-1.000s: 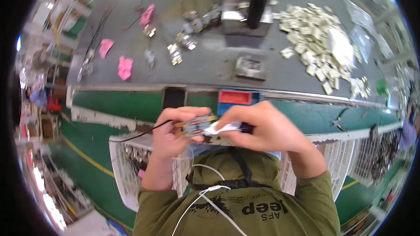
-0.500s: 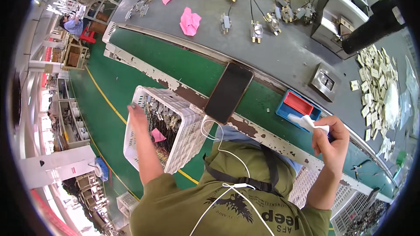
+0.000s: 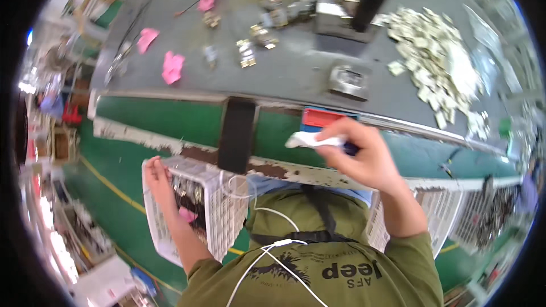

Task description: Applying a substance from a tube onto electronic parts and cleaning or wrapping them with a white cloth at a factory workbench.

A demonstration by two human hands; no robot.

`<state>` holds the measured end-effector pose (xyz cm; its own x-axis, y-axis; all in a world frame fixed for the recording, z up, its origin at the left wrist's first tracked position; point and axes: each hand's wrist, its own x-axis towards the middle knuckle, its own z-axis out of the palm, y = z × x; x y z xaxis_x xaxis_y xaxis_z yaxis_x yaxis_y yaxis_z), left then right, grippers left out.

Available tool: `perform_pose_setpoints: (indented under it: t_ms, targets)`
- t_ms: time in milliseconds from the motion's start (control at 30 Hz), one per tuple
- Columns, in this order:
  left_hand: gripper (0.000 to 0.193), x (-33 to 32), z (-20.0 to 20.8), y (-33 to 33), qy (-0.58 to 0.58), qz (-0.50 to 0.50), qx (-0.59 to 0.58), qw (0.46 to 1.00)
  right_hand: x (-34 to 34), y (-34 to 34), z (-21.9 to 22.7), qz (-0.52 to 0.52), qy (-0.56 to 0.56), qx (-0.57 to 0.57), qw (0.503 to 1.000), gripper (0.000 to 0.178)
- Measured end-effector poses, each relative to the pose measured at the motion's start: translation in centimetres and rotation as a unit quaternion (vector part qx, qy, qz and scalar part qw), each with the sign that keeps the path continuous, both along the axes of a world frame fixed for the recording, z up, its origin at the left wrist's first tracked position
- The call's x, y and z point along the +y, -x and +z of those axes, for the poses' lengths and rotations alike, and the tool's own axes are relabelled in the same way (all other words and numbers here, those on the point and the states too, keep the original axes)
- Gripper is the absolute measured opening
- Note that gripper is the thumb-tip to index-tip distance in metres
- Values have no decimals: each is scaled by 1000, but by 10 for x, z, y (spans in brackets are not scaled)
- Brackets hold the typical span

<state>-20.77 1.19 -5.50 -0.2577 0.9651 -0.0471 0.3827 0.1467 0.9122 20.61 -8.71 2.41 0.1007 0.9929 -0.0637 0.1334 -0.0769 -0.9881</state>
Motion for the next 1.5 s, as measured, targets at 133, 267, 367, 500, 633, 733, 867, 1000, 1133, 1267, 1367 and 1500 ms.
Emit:
perform_pose_setpoints:
  t_ms: [133, 267, 367, 500, 633, 733, 867, 1000, 1133, 1267, 1367, 1500]
  targets:
    - [38, 13, 54, -128, -198, -302, -1, 933, 1, -3, 1, 11, -46, 13, 999, 20]
    - [67, 18, 65, -210, -310, -477, 22, 823, -2, -3, 9, -35, -4, 147, 989, 24]
    - [76, 15, 55, -234, -369, -498, 70, 782, -3, -6, 15, -8, 56, 253, 966, 26]
    - [71, 18, 53, -257, -450, -439, 61, 776, -1, -5, 4, -32, 92, 353, 930, 28]
    - [48, 25, 65, -260, -499, -420, 76, 754, 3, -6, 2, -40, 81, 394, 915, 27]
    - [44, 27, 73, -252, -489, -469, 132, 723, 5, -6, 4, -45, 83, 408, 908, 27]
    - [38, 17, 76, -255, -495, -429, 143, 742, 6, -3, 3, -49, 71, 388, 918, 29]
    - [30, 9, 85, -264, -505, -396, 189, 743, 6, 1, 7, -51, 55, 359, 930, 32]
    - [26, 18, 89, -269, -504, -449, 209, 708, 6, -2, 9, -52, 34, 263, 963, 34]
    - [22, 27, 88, -272, -441, -527, 91, 721, 7, -8, 15, -30, 49, 225, 973, 35]
    - [17, 29, 93, -268, -333, -540, 19, 773, 7, -12, 18, -18, 54, 195, 979, 35]
    - [12, 34, 96, -261, -213, -513, -51, 830, 3, -20, 29, 2, 35, 99, 994, 29]
